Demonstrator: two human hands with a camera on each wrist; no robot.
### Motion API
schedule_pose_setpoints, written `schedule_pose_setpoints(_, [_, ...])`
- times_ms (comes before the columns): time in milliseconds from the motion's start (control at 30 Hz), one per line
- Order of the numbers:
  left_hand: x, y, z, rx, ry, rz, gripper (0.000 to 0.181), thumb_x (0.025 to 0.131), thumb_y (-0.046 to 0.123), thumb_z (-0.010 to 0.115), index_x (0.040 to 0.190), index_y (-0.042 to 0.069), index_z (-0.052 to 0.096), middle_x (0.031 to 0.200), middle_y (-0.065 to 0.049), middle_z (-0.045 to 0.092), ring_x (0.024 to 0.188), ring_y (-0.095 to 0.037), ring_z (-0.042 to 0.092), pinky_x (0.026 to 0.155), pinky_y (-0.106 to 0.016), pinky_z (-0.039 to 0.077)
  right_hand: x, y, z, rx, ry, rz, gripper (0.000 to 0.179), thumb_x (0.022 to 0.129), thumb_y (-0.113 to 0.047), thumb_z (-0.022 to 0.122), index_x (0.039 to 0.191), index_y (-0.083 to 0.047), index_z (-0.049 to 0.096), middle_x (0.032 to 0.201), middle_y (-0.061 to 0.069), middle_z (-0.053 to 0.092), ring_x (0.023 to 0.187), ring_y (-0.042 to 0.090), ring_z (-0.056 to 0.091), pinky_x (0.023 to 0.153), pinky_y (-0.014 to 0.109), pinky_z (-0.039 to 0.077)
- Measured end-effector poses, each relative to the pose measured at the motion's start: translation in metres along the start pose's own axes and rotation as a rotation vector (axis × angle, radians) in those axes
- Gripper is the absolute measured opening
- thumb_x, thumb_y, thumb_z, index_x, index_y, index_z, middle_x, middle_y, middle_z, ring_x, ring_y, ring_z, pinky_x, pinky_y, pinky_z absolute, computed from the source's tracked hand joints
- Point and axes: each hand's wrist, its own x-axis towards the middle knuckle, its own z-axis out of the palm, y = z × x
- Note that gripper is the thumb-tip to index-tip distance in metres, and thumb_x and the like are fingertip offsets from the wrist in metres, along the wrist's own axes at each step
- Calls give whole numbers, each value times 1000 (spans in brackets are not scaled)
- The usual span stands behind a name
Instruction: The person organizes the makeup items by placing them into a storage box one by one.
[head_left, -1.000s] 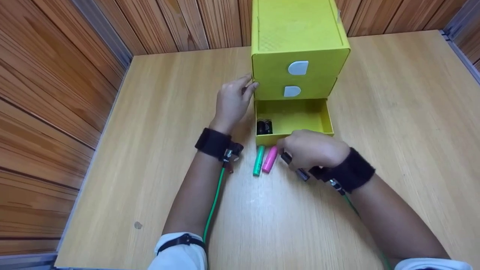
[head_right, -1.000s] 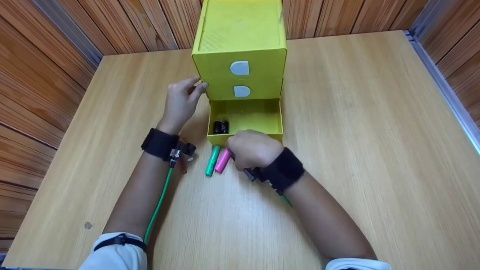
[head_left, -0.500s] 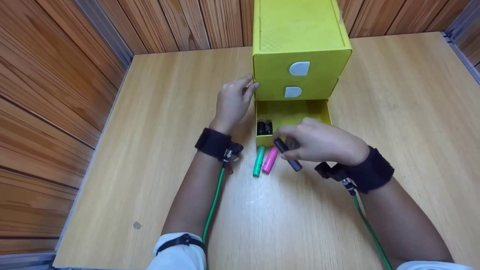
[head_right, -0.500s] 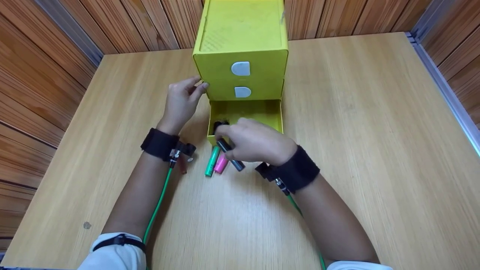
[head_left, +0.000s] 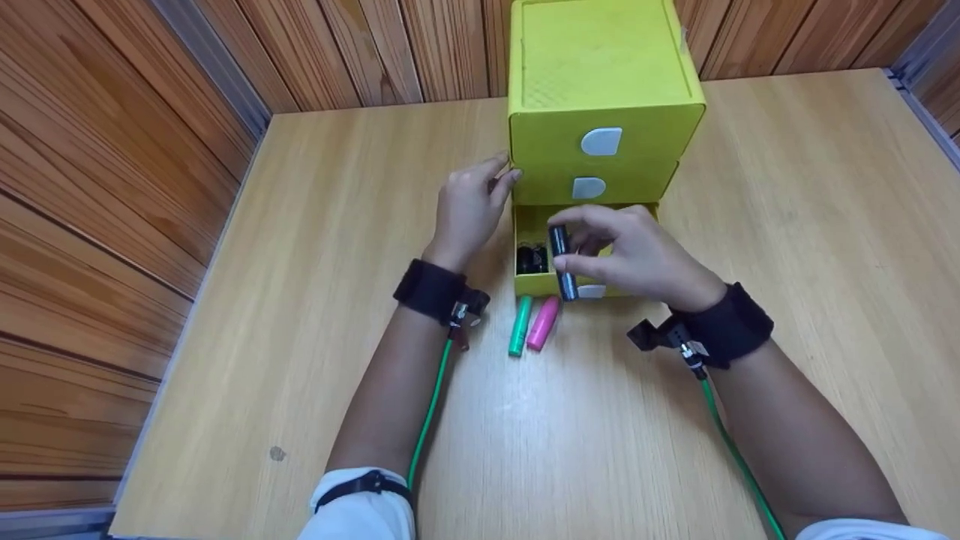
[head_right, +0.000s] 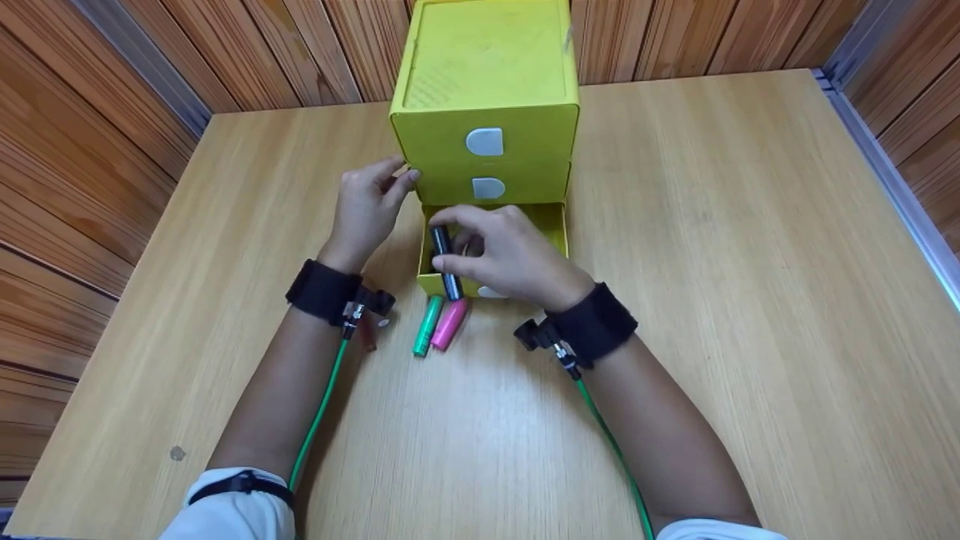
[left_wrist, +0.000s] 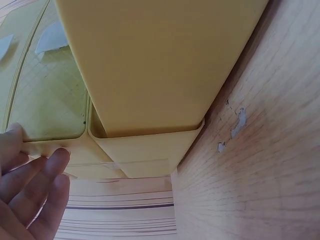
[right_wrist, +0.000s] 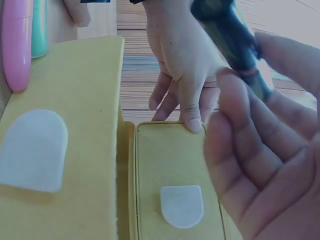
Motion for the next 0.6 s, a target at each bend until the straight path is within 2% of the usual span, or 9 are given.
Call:
schedule_pose_setpoints(133, [2,2,0,4,2,-7,34,97,26,62,123,5,65,122,-10,65,97,-16,68,85,-19,52,3,8,4,22,170,-6,40,87,-21,76,125,-11,65,85,-4,70,73,10,64,66,25,53])
schedule_pose_setpoints(233, [4,4,1,6,2,-3,35,97,26,62,124,4,64,122,-10,65,97,-16,68,84,-19,52,5,16,7,25,269,32,42,88,-20,75,127,-10,63,87,-1,71,72,11,65,66,23,53])
schedule_pose_setpoints(433, [3,6,4,5,-11,-1,36,98,28,61,124,4,64,121,-10,66,92,-15,69,81,-20,52,4,28,12,-17,322,140,44,88,-20,74,130,-10,61,92,1,73,75,10,66,67,21,53])
schedule_pose_setpoints(600, [3,6,5,41,-4,7,36,97,29,61,123,5,65,121,-8,66,105,-17,66,91,-21,49,4,34,16,-14,341,155,43,88,-17,74,128,-10,61,94,6,74,79,15,70,69,18,52])
